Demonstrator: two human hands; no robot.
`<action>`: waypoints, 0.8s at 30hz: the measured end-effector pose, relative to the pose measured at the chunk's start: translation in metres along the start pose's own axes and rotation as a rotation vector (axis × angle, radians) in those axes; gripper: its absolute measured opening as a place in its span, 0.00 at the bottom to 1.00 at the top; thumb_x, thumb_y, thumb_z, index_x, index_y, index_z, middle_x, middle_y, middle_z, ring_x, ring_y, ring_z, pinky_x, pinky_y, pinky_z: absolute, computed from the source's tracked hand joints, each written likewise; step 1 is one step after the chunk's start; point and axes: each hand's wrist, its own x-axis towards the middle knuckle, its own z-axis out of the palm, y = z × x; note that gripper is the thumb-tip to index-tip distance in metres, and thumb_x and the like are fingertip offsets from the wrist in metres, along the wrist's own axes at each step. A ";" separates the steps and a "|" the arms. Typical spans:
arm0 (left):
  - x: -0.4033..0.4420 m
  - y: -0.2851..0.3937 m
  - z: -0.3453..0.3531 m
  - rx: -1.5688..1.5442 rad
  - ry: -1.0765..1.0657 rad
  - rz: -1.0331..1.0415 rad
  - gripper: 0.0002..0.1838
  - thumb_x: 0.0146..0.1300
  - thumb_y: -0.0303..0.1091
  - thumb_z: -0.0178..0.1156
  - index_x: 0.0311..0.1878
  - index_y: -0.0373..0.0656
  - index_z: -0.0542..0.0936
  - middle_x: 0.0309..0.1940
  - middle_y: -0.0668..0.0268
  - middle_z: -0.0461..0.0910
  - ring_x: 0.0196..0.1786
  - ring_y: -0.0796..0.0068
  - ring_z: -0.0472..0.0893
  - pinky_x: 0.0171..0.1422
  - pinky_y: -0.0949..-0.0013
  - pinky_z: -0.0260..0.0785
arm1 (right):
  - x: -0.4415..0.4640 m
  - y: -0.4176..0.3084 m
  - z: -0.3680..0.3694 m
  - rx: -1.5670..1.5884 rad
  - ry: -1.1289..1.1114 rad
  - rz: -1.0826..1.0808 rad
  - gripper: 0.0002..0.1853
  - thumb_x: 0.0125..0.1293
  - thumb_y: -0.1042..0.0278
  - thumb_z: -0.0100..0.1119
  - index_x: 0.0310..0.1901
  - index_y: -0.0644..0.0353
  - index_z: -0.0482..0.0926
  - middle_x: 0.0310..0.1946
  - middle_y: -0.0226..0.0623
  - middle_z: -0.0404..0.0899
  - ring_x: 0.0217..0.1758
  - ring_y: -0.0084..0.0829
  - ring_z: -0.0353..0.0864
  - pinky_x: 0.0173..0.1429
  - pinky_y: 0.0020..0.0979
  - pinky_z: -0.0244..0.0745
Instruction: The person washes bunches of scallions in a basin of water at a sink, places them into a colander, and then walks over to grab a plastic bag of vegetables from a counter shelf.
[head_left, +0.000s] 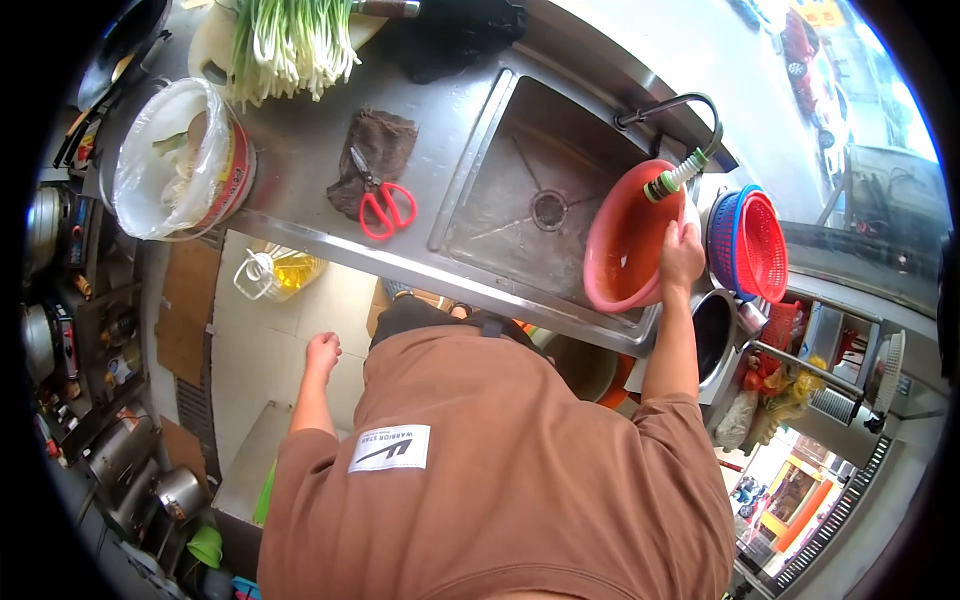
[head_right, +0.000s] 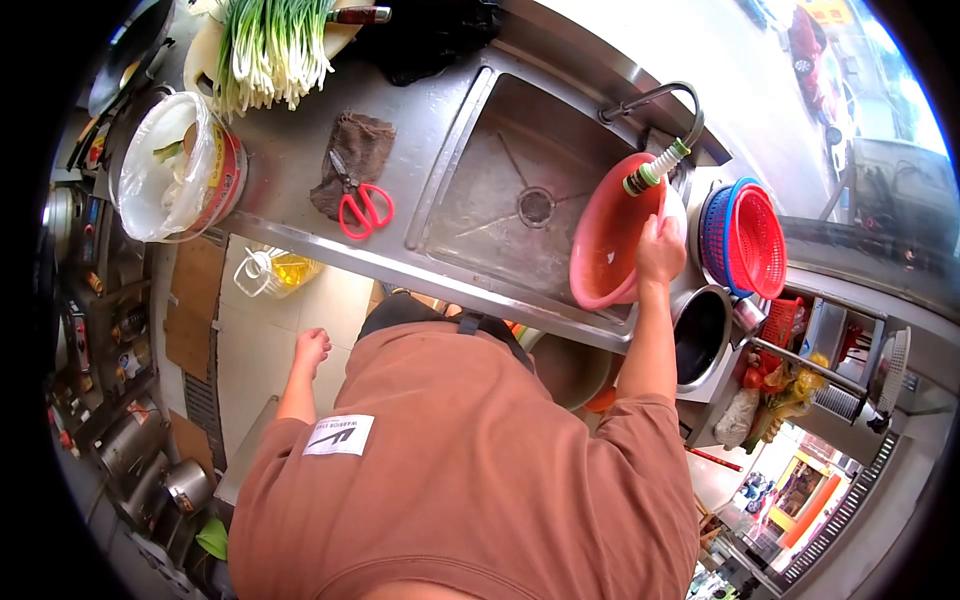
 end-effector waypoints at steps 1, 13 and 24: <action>-0.002 -0.001 -0.001 0.002 0.004 -0.001 0.18 0.65 0.37 0.56 0.53 0.36 0.78 0.37 0.64 0.81 0.33 0.73 0.81 0.29 0.72 0.70 | 0.000 0.001 0.000 0.003 -0.002 0.001 0.16 0.65 0.51 0.54 0.35 0.57 0.75 0.29 0.52 0.80 0.32 0.56 0.80 0.37 0.51 0.74; -0.027 0.020 0.001 0.034 0.156 0.144 0.14 0.63 0.33 0.56 0.48 0.37 0.81 0.33 0.63 0.83 0.30 0.74 0.81 0.32 0.70 0.73 | -0.006 0.072 0.029 1.163 -0.153 0.404 0.09 0.69 0.64 0.59 0.33 0.60 0.77 0.29 0.27 0.77 0.31 0.20 0.72 0.37 0.23 0.69; -0.116 0.216 0.081 0.395 0.504 1.070 0.14 0.59 0.34 0.62 0.47 0.37 0.80 0.46 0.53 0.79 0.48 0.57 0.79 0.54 0.60 0.72 | -0.084 0.092 0.143 0.834 -0.503 0.688 0.20 0.67 0.66 0.56 0.59 0.63 0.73 0.44 0.36 0.79 0.39 0.24 0.78 0.38 0.26 0.75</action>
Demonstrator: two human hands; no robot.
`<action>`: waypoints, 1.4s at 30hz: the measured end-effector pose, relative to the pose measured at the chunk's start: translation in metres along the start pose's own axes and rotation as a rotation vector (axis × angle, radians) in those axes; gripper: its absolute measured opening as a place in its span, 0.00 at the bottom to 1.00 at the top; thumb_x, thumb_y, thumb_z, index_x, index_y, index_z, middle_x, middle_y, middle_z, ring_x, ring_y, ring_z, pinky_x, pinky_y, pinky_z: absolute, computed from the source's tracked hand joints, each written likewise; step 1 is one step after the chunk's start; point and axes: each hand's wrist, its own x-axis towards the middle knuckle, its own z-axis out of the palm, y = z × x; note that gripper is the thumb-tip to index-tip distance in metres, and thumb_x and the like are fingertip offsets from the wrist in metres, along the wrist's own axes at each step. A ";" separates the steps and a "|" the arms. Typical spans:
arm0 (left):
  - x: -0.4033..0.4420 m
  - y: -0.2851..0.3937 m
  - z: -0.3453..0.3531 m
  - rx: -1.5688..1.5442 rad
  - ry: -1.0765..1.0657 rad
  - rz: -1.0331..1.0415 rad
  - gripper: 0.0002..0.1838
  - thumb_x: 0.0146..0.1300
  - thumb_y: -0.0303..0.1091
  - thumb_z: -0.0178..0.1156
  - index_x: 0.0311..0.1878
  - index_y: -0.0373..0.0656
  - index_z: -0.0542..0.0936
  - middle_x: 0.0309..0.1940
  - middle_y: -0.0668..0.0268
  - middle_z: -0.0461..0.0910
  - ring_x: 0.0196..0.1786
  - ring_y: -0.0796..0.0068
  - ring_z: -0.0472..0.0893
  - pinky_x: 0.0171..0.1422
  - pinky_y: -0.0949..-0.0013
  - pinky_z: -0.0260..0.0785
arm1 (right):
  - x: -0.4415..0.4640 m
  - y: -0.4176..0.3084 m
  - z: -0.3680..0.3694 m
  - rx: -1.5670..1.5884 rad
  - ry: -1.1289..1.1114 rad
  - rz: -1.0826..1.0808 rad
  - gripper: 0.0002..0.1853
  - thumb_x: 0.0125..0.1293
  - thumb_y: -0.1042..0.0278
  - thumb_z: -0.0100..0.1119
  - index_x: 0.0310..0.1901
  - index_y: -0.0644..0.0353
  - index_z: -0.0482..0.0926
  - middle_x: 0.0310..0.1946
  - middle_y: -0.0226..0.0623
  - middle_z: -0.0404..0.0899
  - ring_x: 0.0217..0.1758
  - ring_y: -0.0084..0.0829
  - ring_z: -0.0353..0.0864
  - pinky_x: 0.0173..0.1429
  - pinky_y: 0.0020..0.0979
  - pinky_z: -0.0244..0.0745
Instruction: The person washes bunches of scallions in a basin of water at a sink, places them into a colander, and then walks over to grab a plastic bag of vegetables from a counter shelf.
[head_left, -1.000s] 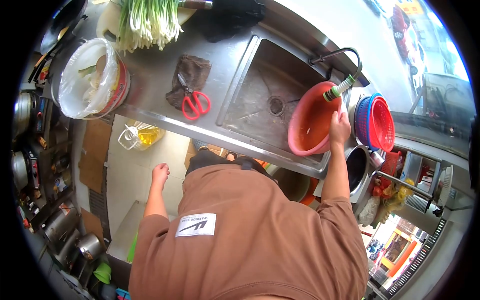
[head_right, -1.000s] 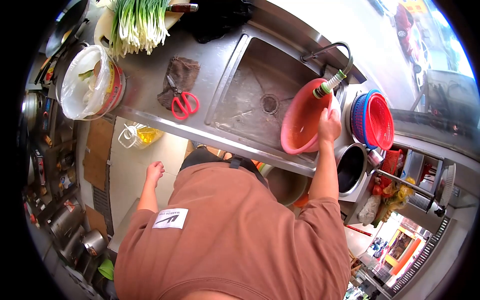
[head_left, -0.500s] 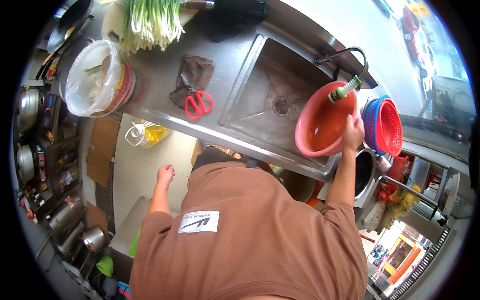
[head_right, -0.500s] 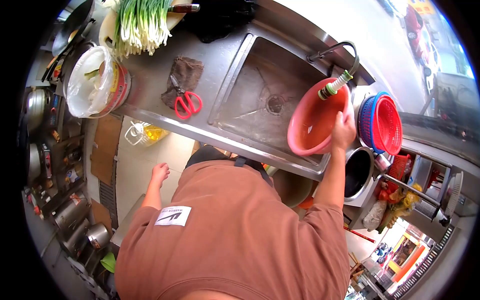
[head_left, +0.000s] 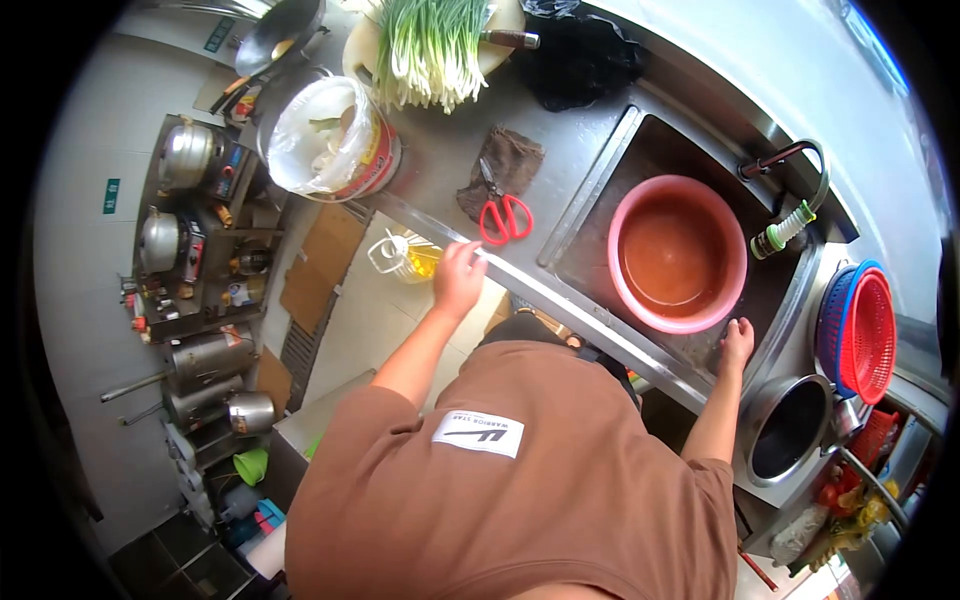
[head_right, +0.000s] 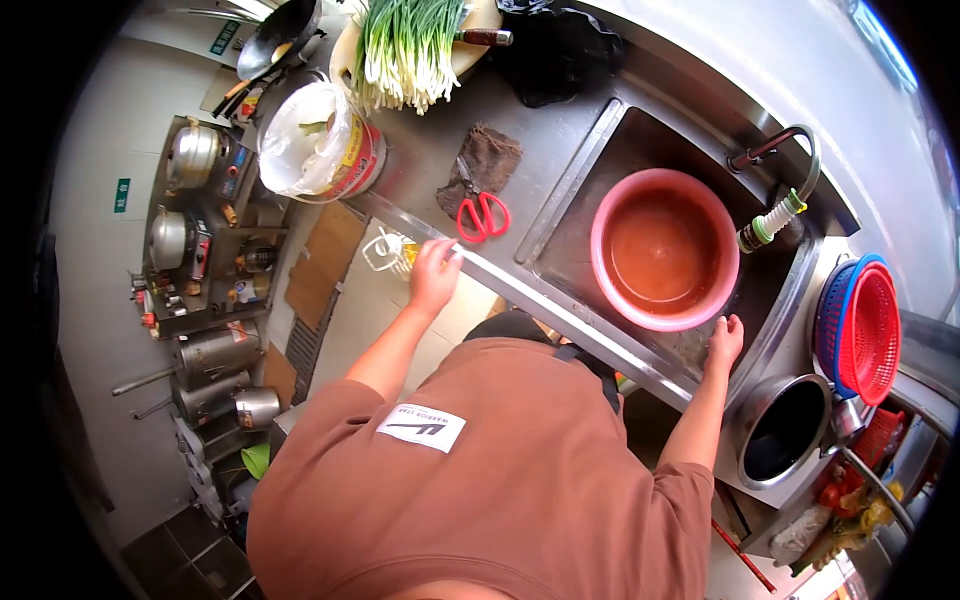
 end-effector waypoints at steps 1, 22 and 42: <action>0.011 0.011 0.008 0.093 -0.026 0.076 0.18 0.59 0.37 0.63 0.50 0.39 0.79 0.53 0.52 0.75 0.55 0.54 0.75 0.59 0.57 0.68 | 0.007 0.010 0.004 0.006 -0.009 -0.118 0.20 0.67 0.66 0.56 0.58 0.64 0.74 0.46 0.38 0.78 0.43 0.26 0.78 0.45 0.28 0.75; 0.129 -0.049 -0.013 0.800 -0.196 0.069 0.33 0.54 0.28 0.56 0.67 0.61 0.70 0.75 0.60 0.54 0.77 0.52 0.50 0.77 0.49 0.45 | -0.076 -0.048 0.012 -0.052 -0.110 -0.506 0.12 0.68 0.71 0.55 0.50 0.66 0.79 0.50 0.39 0.77 0.51 0.31 0.78 0.57 0.30 0.73; 0.078 -0.069 -0.031 0.153 -0.061 0.392 0.19 0.56 0.24 0.56 0.53 0.35 0.78 0.71 0.46 0.57 0.74 0.45 0.55 0.76 0.48 0.49 | -0.175 -0.087 0.038 -0.027 -0.012 -0.292 0.31 0.61 0.67 0.58 0.65 0.65 0.65 0.58 0.51 0.72 0.58 0.44 0.76 0.63 0.38 0.71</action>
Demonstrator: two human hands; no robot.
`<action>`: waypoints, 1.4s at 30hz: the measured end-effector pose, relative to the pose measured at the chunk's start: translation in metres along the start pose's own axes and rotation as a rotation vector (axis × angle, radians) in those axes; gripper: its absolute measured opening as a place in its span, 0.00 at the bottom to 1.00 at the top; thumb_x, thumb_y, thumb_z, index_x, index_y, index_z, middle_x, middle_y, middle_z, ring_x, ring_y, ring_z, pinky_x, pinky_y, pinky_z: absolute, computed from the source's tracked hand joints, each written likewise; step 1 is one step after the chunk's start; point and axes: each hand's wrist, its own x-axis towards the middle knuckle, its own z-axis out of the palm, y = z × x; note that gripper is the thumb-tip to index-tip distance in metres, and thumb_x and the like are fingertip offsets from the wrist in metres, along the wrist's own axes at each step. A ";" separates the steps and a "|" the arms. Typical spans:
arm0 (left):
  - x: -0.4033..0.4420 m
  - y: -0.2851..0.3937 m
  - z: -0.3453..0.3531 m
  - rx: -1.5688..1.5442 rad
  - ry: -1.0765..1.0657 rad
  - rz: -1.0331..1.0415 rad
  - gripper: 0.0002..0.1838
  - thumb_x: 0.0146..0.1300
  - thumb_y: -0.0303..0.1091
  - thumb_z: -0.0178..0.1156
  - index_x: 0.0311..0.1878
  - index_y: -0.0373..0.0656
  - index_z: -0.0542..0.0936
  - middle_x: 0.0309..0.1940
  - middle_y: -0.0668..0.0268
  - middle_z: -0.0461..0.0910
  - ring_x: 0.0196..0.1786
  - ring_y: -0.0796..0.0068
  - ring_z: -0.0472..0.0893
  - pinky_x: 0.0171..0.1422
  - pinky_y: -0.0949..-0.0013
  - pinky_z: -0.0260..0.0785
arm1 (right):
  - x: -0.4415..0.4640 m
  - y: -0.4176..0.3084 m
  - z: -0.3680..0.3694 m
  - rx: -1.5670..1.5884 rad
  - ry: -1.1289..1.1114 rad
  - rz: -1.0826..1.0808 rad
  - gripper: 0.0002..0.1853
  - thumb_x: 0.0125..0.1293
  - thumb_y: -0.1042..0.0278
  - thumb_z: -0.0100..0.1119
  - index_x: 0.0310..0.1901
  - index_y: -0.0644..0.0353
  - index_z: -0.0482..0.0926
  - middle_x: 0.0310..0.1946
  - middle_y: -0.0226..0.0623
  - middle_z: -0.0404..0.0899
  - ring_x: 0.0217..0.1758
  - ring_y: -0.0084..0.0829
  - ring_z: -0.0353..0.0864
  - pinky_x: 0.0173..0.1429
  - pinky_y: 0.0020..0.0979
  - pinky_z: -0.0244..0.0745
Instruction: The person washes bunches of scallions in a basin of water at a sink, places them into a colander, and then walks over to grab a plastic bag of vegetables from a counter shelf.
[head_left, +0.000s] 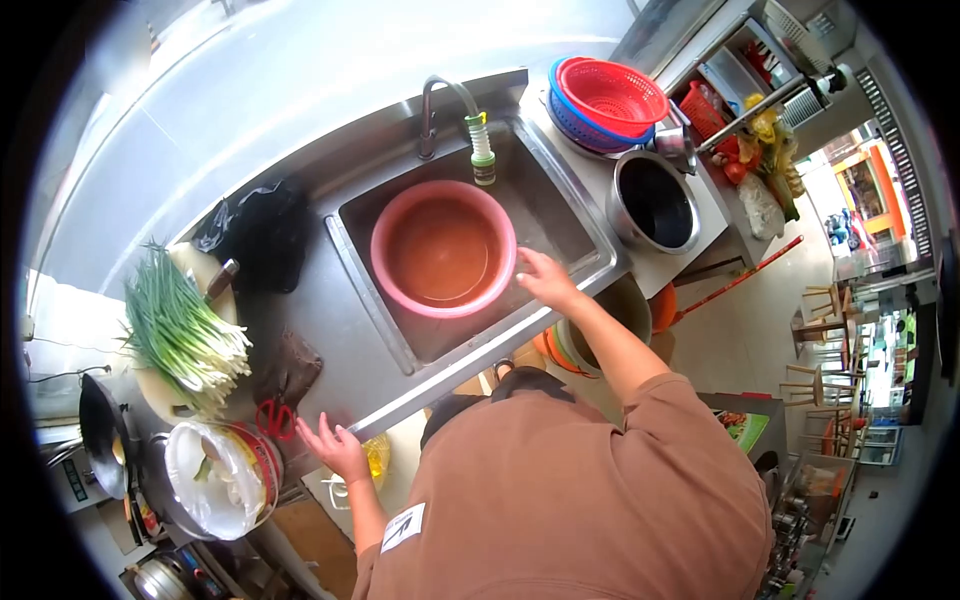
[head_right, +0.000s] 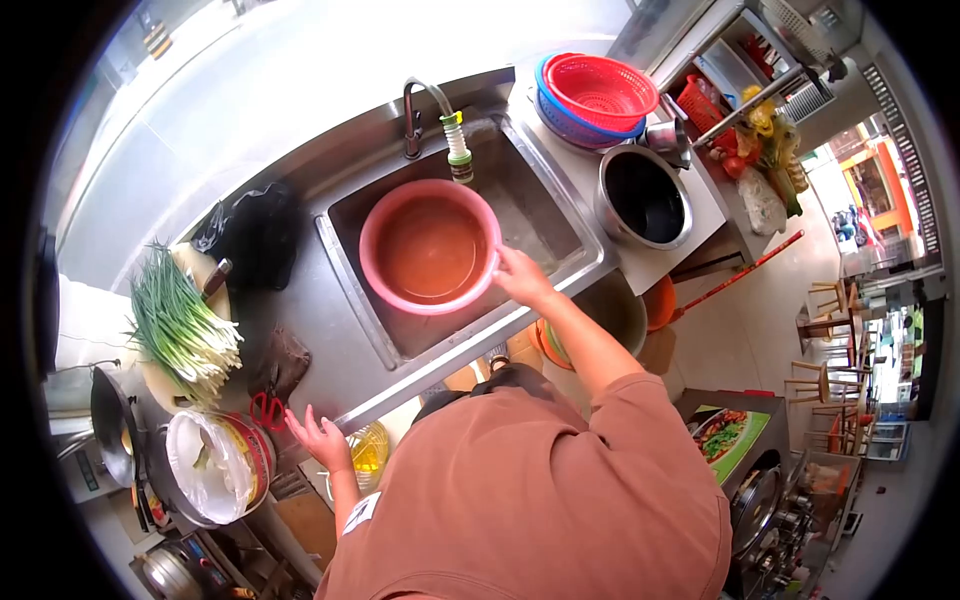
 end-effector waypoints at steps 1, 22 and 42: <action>0.006 0.005 -0.001 -0.017 0.013 0.045 0.19 0.56 0.23 0.55 0.53 0.34 0.78 0.71 0.46 0.57 0.74 0.45 0.55 0.76 0.48 0.49 | 0.005 0.021 -0.009 0.046 0.048 0.006 0.30 0.62 0.66 0.59 0.65 0.66 0.66 0.56 0.49 0.74 0.56 0.40 0.78 0.59 0.37 0.73; -0.030 0.136 -0.011 -0.246 -0.026 -0.180 0.12 0.60 0.19 0.53 0.47 0.31 0.79 0.66 0.50 0.66 0.63 0.56 0.73 0.61 0.64 0.70 | 0.234 0.114 -0.314 0.924 0.755 0.445 0.31 0.62 0.42 0.63 0.55 0.61 0.71 0.48 0.43 0.74 0.44 0.42 0.79 0.38 0.43 0.79; -0.034 0.196 -0.034 -0.050 -0.011 -0.079 0.11 0.58 0.25 0.57 0.44 0.37 0.81 0.59 0.51 0.74 0.58 0.52 0.76 0.59 0.61 0.72 | 0.107 0.004 -0.252 1.196 0.160 -0.360 0.12 0.68 0.68 0.57 0.50 0.62 0.74 0.48 0.39 0.80 0.48 0.31 0.81 0.50 0.35 0.81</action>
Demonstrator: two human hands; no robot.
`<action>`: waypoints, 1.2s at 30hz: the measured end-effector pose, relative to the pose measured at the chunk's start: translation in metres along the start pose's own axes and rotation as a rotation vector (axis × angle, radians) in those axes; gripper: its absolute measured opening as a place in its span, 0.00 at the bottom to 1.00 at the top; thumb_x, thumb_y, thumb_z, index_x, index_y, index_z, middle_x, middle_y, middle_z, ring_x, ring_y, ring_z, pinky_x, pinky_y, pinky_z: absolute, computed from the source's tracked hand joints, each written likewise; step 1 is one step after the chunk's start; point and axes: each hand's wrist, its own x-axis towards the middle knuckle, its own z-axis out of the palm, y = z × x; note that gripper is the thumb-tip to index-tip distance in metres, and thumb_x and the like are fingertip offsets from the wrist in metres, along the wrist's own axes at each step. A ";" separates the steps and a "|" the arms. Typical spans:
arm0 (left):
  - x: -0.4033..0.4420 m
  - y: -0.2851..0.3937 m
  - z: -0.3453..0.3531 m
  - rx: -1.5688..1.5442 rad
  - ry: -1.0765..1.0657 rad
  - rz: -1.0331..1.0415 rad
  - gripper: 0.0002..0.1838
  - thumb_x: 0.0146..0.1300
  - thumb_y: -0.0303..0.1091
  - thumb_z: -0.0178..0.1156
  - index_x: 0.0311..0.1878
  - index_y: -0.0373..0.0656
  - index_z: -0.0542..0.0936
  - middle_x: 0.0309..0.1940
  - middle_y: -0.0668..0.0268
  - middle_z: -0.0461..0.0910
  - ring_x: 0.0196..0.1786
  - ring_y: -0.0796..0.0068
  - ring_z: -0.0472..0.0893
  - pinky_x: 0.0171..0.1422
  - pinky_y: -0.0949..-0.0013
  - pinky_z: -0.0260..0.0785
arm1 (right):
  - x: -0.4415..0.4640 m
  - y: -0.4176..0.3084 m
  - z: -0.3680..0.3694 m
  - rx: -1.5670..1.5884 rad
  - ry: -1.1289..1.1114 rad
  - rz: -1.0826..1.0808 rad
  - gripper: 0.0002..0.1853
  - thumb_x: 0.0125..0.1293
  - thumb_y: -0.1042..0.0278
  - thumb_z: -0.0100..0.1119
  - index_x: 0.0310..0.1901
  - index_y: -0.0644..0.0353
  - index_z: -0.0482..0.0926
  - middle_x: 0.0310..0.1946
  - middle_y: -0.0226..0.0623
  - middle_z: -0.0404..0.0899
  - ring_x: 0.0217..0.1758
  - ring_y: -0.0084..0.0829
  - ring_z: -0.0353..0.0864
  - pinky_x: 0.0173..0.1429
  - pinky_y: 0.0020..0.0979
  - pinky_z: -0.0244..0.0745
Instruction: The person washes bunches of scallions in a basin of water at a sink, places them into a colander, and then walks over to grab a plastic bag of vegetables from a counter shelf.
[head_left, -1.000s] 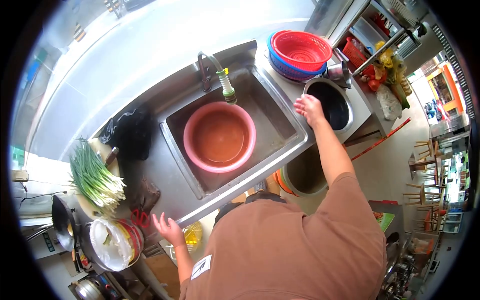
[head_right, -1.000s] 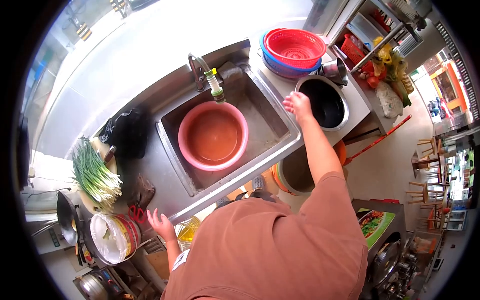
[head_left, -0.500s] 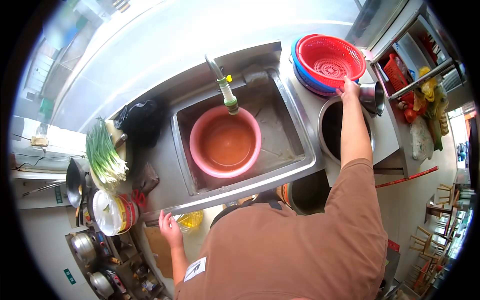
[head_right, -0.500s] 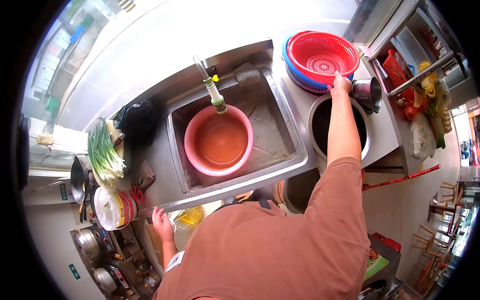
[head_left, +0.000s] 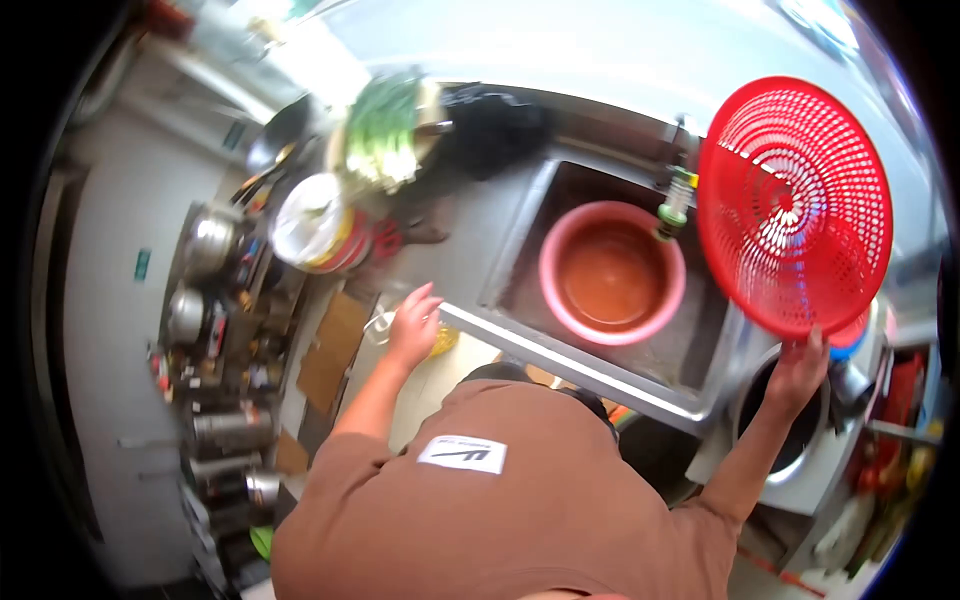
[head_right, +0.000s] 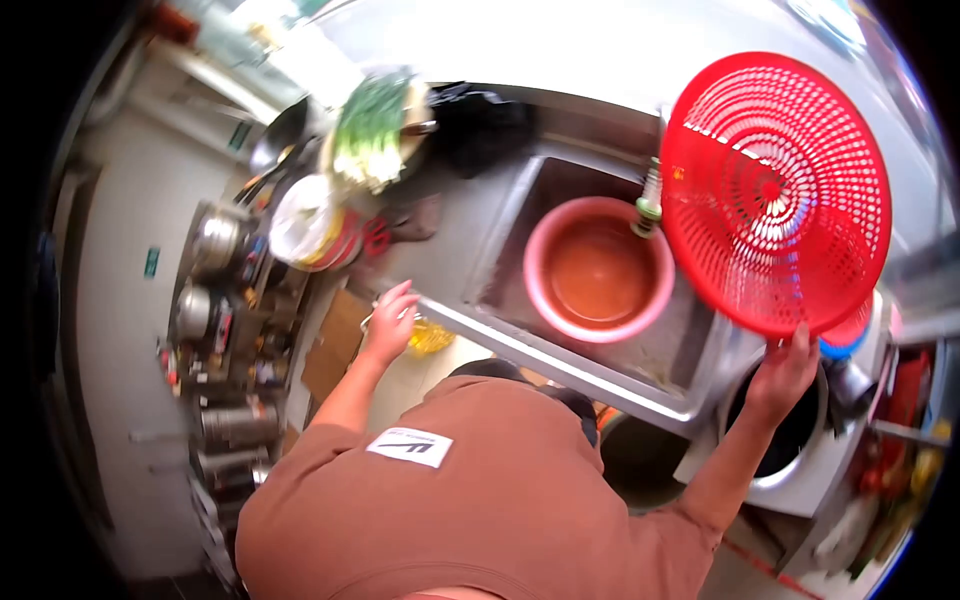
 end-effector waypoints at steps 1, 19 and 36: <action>0.006 0.001 -0.003 0.013 0.028 0.003 0.11 0.59 0.25 0.57 0.44 0.37 0.81 0.59 0.50 0.74 0.58 0.53 0.77 0.59 0.62 0.72 | -0.018 0.016 0.019 0.009 -0.027 0.088 0.12 0.68 0.69 0.57 0.50 0.62 0.74 0.47 0.38 0.80 0.47 0.30 0.82 0.49 0.34 0.81; 0.086 -0.118 -0.111 -0.476 0.262 -0.192 0.13 0.62 0.21 0.58 0.51 0.33 0.79 0.58 0.55 0.76 0.57 0.68 0.78 0.56 0.69 0.74 | -0.147 0.286 0.231 -0.586 -0.444 0.806 0.14 0.68 0.63 0.60 0.47 0.65 0.75 0.42 0.34 0.79 0.44 0.28 0.79 0.51 0.30 0.77; 0.339 -0.237 -0.114 -0.854 -0.041 -0.654 0.76 0.37 0.76 0.68 0.70 0.19 0.43 0.70 0.37 0.55 0.74 0.52 0.56 0.75 0.54 0.50 | -0.112 0.402 0.573 -0.794 -0.946 0.492 0.46 0.62 0.31 0.56 0.61 0.75 0.67 0.52 0.51 0.76 0.55 0.36 0.75 0.61 0.33 0.66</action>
